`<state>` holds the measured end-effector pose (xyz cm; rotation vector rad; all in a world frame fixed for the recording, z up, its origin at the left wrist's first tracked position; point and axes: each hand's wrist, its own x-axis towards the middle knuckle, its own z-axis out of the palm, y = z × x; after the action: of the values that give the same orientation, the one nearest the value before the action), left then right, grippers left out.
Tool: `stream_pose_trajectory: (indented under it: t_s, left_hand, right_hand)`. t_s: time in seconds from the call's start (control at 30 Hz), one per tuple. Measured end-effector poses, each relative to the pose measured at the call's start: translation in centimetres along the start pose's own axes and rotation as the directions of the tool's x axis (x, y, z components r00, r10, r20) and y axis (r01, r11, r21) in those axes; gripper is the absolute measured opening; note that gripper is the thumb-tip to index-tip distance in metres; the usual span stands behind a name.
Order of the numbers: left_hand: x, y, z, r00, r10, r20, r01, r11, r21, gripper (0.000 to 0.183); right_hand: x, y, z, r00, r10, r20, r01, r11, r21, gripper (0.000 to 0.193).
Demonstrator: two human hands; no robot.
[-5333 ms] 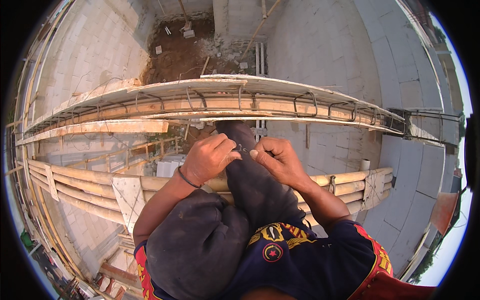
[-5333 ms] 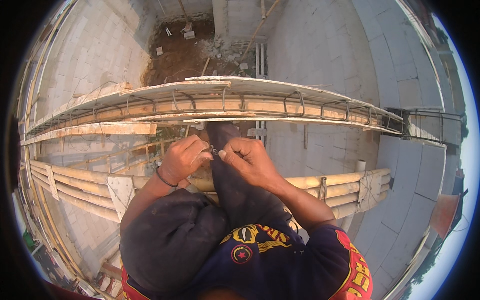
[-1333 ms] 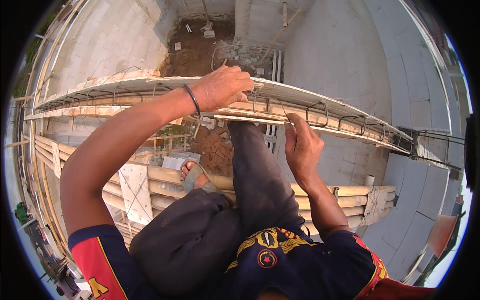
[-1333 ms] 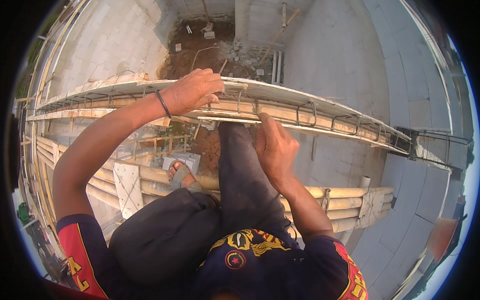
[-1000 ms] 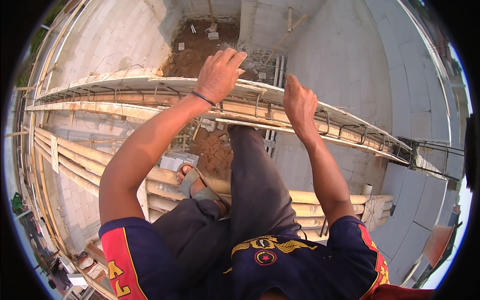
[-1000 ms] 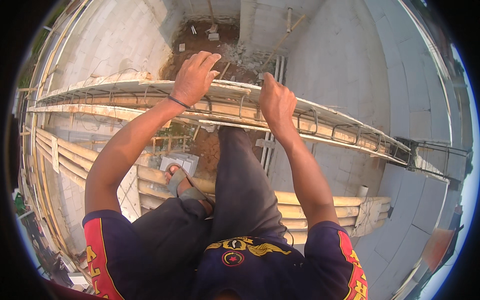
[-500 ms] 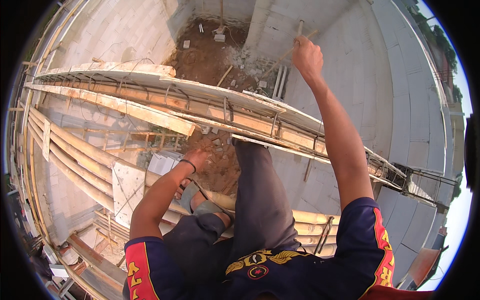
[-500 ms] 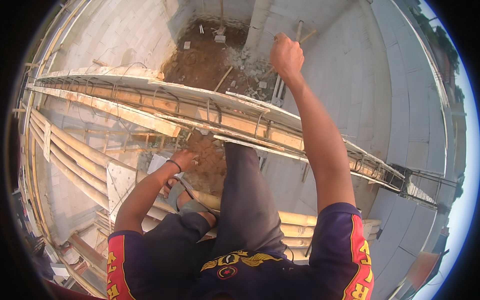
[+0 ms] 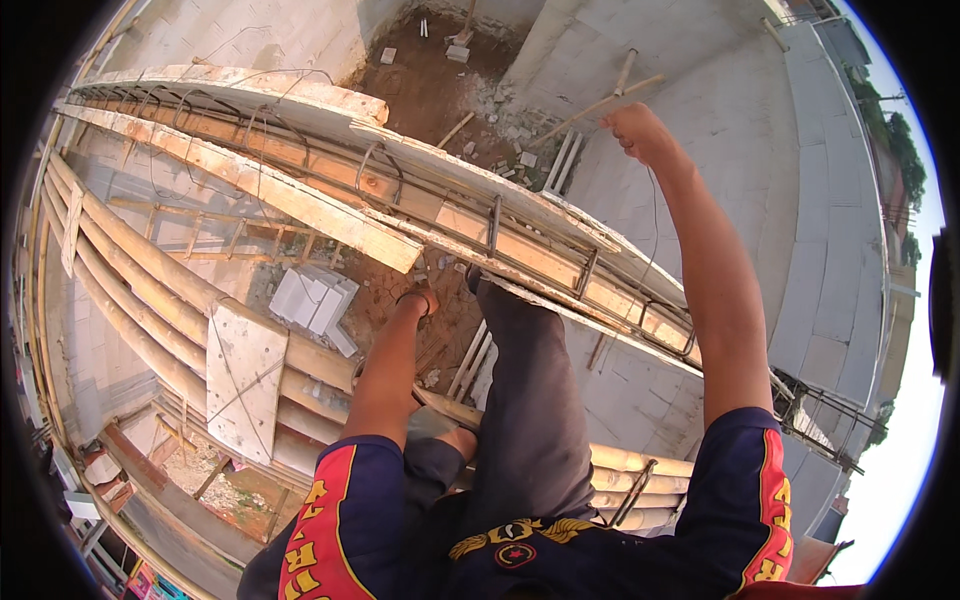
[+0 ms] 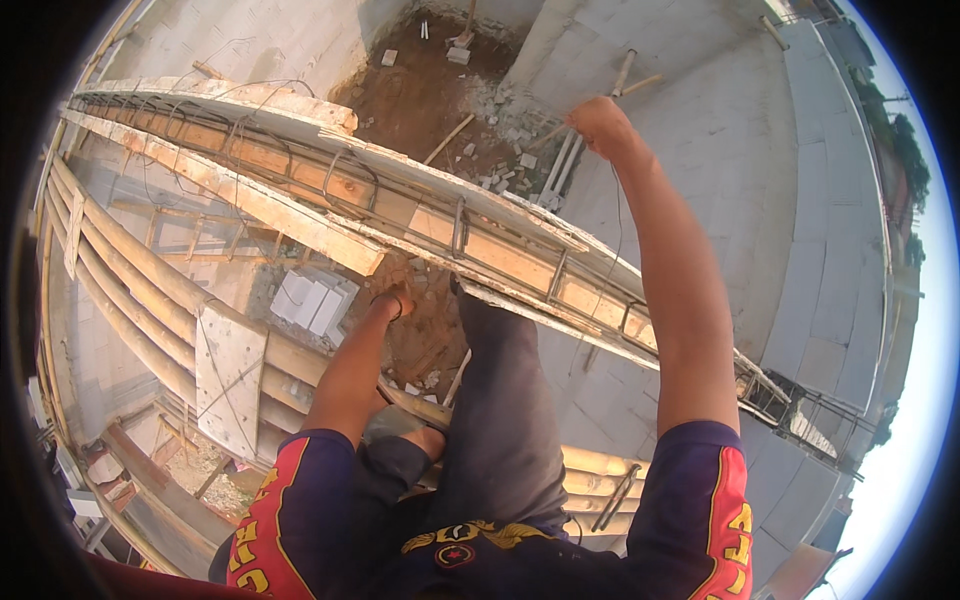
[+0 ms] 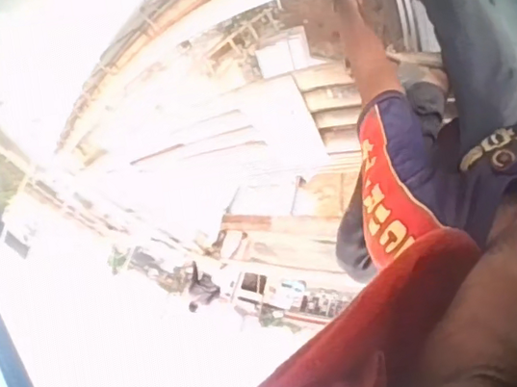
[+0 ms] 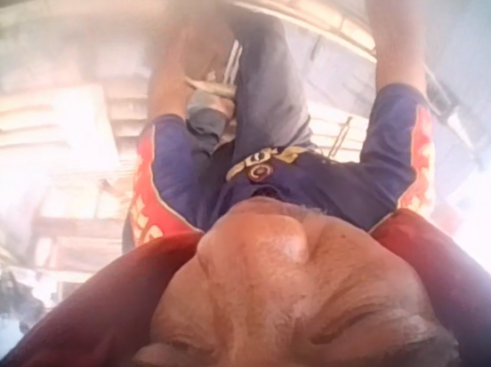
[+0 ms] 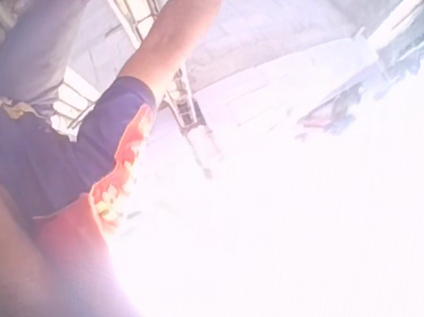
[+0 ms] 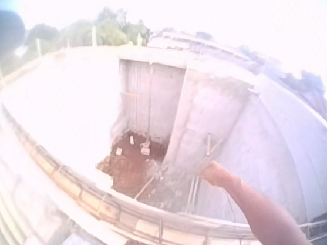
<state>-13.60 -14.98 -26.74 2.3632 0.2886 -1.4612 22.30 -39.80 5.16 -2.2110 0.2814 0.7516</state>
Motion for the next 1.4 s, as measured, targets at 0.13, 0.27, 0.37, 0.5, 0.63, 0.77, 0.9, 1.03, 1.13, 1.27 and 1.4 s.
stream_pose_trajectory:
  t_s: [0.13, 0.27, 0.37, 0.5, 0.63, 0.77, 0.9, 1.03, 1.13, 1.27, 1.4]
  left_hand:
    - [5.1, 0.5, 1.2, 0.983, -0.185, 0.02, 0.179, 0.913, -0.366, 0.037]
    - [8.5, 1.6, 2.4, 0.976, -0.214, 0.044, 0.208, 0.851, -0.482, 0.036]
    - [9.4, 2.1, 3.1, 0.988, -0.154, 0.03, 0.148, 0.85, -0.505, 0.036]
    - [9.3, 2.5, 3.6, 0.994, -0.103, 0.017, 0.097, 0.851, -0.515, 0.035]
    - [9.2, 3.2, 3.6, 0.998, -0.061, 0.005, 0.054, 0.855, -0.516, 0.034]
    - [9.2, 3.3, 3.4, 0.999, -0.038, -0.007, 0.029, 0.859, -0.512, 0.034]
    - [8.9, 2.9, 3.2, 0.999, -0.027, -0.023, 0.012, 0.866, -0.5, 0.033]
    - [8.8, 2.7, 2.9, 0.999, -0.018, -0.039, -0.003, 0.871, -0.49, 0.033]
    - [8.9, 2.7, 2.8, 0.999, -0.008, -0.051, -0.018, 0.877, -0.48, 0.032]
    - [9.1, 3.1, 2.8, 0.998, 0.01, -0.067, -0.04, 0.882, -0.469, 0.032]
    - [9.4, 3.6, 2.9, 0.995, 0.032, -0.091, -0.07, 0.888, -0.454, 0.031]
  right_hand:
    - [-1.3, -1.4, -0.6, 0.962, 0.223, 0.157, -0.233, 0.971, 0.049, 0.01]
    - [-2.6, -2.2, -2.7, 0.892, 0.394, 0.223, -0.377, 0.919, -0.114, 0.016]
    - [-3.2, -1.9, -4.4, 0.873, 0.44, 0.208, -0.427, 0.898, -0.108, 0.019]
    - [-3.7, -0.4, -4.8, 0.835, 0.45, 0.318, -0.469, 0.883, -0.017, 0.018]
    - [-4.8, 1.2, -4.1, 0.736, 0.436, 0.517, -0.459, 0.884, -0.091, 0.015]
    - [-5.7, 1.8, -3.5, 0.718, 0.405, 0.566, -0.298, 0.914, -0.275, 0.013]
    - [-6.7, 1.8, -2.8, 0.805, 0.335, 0.49, -0.134, 0.907, -0.4, 0.015]
    - [-8.2, 1.1, -2.8, 0.851, 0.202, 0.485, -0.098, 0.968, -0.231, 0.018]
    - [-8.9, 0.6, -3.1, 0.902, 0.198, 0.383, -0.097, 0.959, -0.268, 0.021]
    - [-9.2, -0.1, -4.2, 0.919, 0.261, 0.297, -0.134, 0.913, -0.386, 0.028]
    - [-9.3, -0.7, -5.9, 0.886, 0.318, 0.336, -0.165, 0.896, -0.412, 0.036]
